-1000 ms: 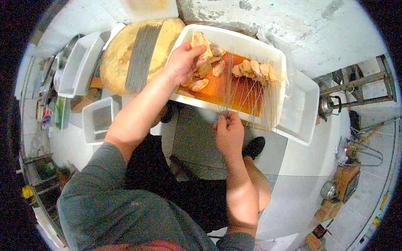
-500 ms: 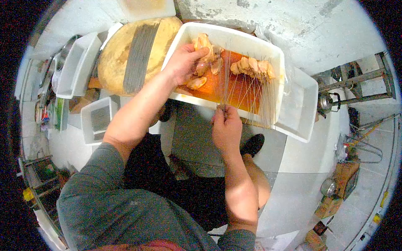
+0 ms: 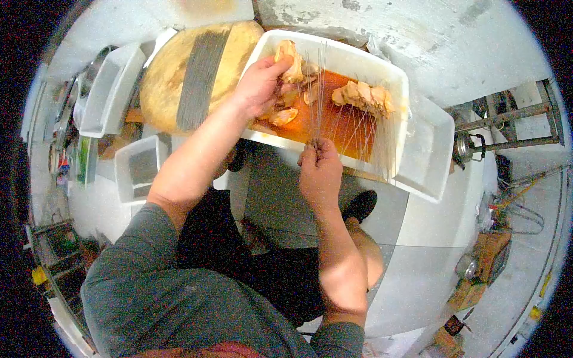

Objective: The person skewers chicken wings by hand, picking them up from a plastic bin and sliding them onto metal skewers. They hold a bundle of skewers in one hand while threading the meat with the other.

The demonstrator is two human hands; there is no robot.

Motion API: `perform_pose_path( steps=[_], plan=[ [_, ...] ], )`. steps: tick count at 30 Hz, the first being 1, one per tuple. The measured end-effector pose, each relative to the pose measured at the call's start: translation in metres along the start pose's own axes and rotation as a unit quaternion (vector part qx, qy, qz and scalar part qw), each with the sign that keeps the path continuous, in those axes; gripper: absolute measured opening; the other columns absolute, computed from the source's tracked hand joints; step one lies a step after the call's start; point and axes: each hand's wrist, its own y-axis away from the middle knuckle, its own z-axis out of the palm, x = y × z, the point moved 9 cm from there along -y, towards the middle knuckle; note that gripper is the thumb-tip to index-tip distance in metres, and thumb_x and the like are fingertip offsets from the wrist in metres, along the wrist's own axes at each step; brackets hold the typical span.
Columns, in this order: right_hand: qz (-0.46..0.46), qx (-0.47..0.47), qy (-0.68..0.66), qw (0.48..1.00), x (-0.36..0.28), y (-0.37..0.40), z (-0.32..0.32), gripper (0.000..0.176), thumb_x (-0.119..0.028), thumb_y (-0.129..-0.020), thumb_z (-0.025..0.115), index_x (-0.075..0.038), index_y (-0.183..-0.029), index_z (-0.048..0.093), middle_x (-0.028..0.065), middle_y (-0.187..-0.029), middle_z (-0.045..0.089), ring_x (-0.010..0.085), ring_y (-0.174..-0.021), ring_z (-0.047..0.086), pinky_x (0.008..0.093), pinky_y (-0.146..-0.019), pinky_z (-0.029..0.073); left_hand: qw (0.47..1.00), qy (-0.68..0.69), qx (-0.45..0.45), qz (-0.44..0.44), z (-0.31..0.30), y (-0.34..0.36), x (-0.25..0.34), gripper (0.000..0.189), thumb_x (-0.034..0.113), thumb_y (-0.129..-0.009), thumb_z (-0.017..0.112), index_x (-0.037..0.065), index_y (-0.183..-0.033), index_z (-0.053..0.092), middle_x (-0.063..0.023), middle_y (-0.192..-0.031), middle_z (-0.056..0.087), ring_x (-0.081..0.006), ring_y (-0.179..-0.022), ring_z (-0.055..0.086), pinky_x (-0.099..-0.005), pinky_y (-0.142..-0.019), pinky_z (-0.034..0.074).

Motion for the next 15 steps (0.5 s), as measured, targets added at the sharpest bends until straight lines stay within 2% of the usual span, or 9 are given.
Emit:
perform_pose_path(
  steps=[6, 15],
  plan=[
    [0.011, 0.025, -0.013, 1.0, -0.005, -0.006, 0.004, 0.014, -0.012, -0.09, 0.05, 0.002, -0.091, 0.055, 0.0069, -0.066, 0.057, 0.0154, -0.061, 0.054, 0.0314, -0.059, 0.045, 0.998, 0.04, -0.038, -0.011, 0.002, -0.004, -0.01, 0.019, 0.014, -0.094, 0.054, -0.002, -0.104, 0.058, -0.0088, -0.1, 0.063, -0.0186, -0.087, 0.063, -0.0342, -0.075, 0.057],
    [-0.011, 0.016, 0.016, 1.0, -0.018, -0.014, 0.006, 0.014, -0.013, -0.091, 0.05, 0.001, -0.09, 0.055, 0.007, -0.067, 0.057, 0.017, -0.062, 0.055, 0.0317, -0.059, 0.045, 0.999, 0.003, -0.012, -0.039, -0.001, -0.001, -0.018, 0.019, 0.014, -0.095, 0.053, -0.002, -0.103, 0.058, -0.0093, -0.1, 0.063, -0.0197, -0.086, 0.063, -0.0352, -0.075, 0.057]
  ],
)
